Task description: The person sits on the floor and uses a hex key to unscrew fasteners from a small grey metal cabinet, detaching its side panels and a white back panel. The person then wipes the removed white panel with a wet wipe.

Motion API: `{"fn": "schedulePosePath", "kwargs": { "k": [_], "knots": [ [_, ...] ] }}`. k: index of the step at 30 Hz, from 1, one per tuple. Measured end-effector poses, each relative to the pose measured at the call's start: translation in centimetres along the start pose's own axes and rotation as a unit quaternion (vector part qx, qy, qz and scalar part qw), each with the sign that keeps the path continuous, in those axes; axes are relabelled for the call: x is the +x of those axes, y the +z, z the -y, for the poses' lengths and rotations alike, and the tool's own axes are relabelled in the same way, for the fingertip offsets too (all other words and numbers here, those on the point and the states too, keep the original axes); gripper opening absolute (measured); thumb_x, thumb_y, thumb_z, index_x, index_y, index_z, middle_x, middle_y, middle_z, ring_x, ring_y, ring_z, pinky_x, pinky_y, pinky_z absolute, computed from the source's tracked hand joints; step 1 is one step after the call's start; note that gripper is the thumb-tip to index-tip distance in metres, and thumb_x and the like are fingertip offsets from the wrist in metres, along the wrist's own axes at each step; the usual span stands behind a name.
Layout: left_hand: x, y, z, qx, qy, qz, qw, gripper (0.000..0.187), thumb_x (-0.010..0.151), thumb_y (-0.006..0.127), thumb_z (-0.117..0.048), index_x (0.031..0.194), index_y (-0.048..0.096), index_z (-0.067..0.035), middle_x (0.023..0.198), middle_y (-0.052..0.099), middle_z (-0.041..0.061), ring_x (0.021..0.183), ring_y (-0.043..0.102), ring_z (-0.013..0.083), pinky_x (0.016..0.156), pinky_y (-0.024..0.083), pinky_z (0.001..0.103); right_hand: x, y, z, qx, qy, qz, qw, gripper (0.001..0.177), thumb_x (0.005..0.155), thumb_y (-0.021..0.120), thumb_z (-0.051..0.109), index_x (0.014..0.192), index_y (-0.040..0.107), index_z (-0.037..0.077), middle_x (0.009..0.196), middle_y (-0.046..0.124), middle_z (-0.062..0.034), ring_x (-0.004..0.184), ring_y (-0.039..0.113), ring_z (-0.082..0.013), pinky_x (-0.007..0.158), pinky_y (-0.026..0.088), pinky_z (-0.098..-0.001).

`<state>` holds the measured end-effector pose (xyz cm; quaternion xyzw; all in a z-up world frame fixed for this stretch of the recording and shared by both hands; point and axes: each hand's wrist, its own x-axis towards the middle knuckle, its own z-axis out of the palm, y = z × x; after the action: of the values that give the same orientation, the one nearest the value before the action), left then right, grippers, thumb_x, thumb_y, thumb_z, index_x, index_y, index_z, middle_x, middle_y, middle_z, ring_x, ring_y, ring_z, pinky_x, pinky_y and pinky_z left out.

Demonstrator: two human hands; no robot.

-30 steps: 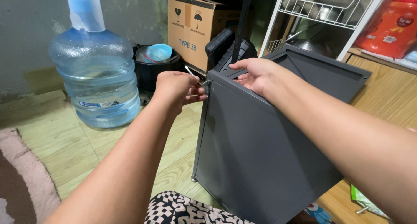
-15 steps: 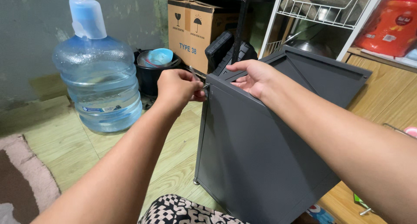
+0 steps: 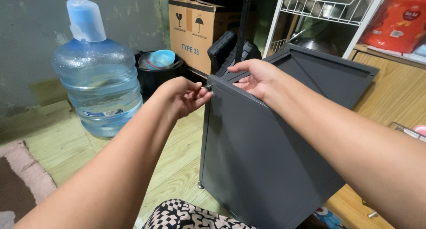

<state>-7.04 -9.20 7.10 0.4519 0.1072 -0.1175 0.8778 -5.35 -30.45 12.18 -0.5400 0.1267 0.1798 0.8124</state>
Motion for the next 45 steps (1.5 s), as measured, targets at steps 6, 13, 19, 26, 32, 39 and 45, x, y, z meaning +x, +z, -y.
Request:
{"fn": "schedulePosePath", "kwargs": {
  "k": [6, 13, 19, 26, 32, 39, 45],
  "knots": [
    [0.8, -0.5, 1.1, -0.168, -0.074, -0.026, 0.983, 0.006, 0.096, 0.058, 0.007, 0.101, 0.057, 0.01, 0.09, 0.064, 0.013, 0.078, 0.071, 0.0191, 0.077, 0.064, 0.038, -0.1, 0.1, -0.2, 0.021, -0.001, 0.016, 1.0, 0.057, 0.081, 0.07, 0.005, 0.129, 0.046, -0.015, 0.121, 0.063, -0.0324, 0.102, 0.073, -0.0371, 0.087, 0.063, -0.0449],
    [-1.2, -0.1, 2.2, 0.042, 0.162, -0.025, 0.986, 0.01, 0.087, 0.066, 0.009, 0.095, 0.064, 0.014, 0.084, 0.068, 0.018, 0.07, 0.07, 0.025, 0.069, 0.065, 0.039, 0.0, 0.2, -0.1, 0.003, -0.012, 0.007, 1.0, 0.062, 0.082, 0.069, 0.005, 0.131, 0.041, -0.018, 0.122, 0.06, -0.0325, 0.105, 0.071, -0.0383, 0.088, 0.061, -0.047],
    [-3.8, 0.0, 2.7, 0.203, 0.288, -0.039, 0.935, 0.018, 0.079, 0.071, 0.01, 0.097, 0.066, 0.011, 0.087, 0.074, 0.023, 0.071, 0.077, 0.0285, 0.062, 0.067, 0.036, 0.0, 0.1, -0.2, 0.007, -0.021, 0.005, 1.0, 0.064, 0.082, 0.069, 0.004, 0.133, 0.038, -0.019, 0.125, 0.059, -0.036, 0.107, 0.07, -0.0392, 0.09, 0.062, -0.0474],
    [-5.1, -0.8, 3.4, 0.51, 0.63, -0.162, 0.563, 0.014, 0.074, 0.09, -0.015, 0.079, 0.083, -0.003, 0.076, 0.073, 0.016, 0.07, 0.07, 0.0259, 0.055, 0.051, 0.037, 0.1, -0.2, -0.1, 0.013, -0.004, 0.03, 0.999, 0.068, 0.081, 0.07, 0.004, 0.136, 0.037, -0.016, 0.125, 0.06, -0.0351, 0.105, 0.071, -0.0377, 0.088, 0.062, -0.0466],
    [-3.5, -0.3, 2.0, 0.39, 0.287, -0.042, 0.874, 0.016, 0.089, 0.072, -0.011, 0.088, 0.073, 0.005, 0.075, 0.071, 0.013, 0.067, 0.072, 0.0224, 0.06, 0.063, 0.037, 0.0, 0.1, -0.2, 0.017, -0.007, 0.008, 1.0, 0.077, 0.083, 0.07, 0.009, 0.139, 0.027, -0.022, 0.131, 0.056, -0.0414, 0.11, 0.069, -0.0412, 0.095, 0.058, -0.0486],
    [-1.1, 0.6, 1.1, 0.122, 0.09, 0.019, 0.988, 0.017, 0.096, 0.061, -0.004, 0.105, 0.065, 0.01, 0.084, 0.066, 0.015, 0.071, 0.07, 0.0242, 0.065, 0.067, 0.035, 0.5, -0.4, 0.0, 0.012, 0.008, 0.031, 0.999, 0.081, 0.082, 0.072, 0.015, 0.142, 0.032, -0.022, 0.133, 0.056, -0.0405, 0.113, 0.067, -0.0416, 0.094, 0.058, -0.0478],
    [-3.0, 0.5, 1.1, 0.151, 0.144, 0.01, 0.978, 0.02, 0.087, 0.058, 0.008, 0.106, 0.061, 0.016, 0.091, 0.071, 0.024, 0.074, 0.075, 0.0305, 0.065, 0.068, 0.038, 0.5, -0.4, -0.1, 0.011, -0.005, 0.021, 1.0, 0.086, 0.082, 0.071, 0.015, 0.143, 0.025, -0.025, 0.13, 0.057, -0.0439, 0.112, 0.068, -0.0421, 0.096, 0.057, -0.049]
  ]
}}
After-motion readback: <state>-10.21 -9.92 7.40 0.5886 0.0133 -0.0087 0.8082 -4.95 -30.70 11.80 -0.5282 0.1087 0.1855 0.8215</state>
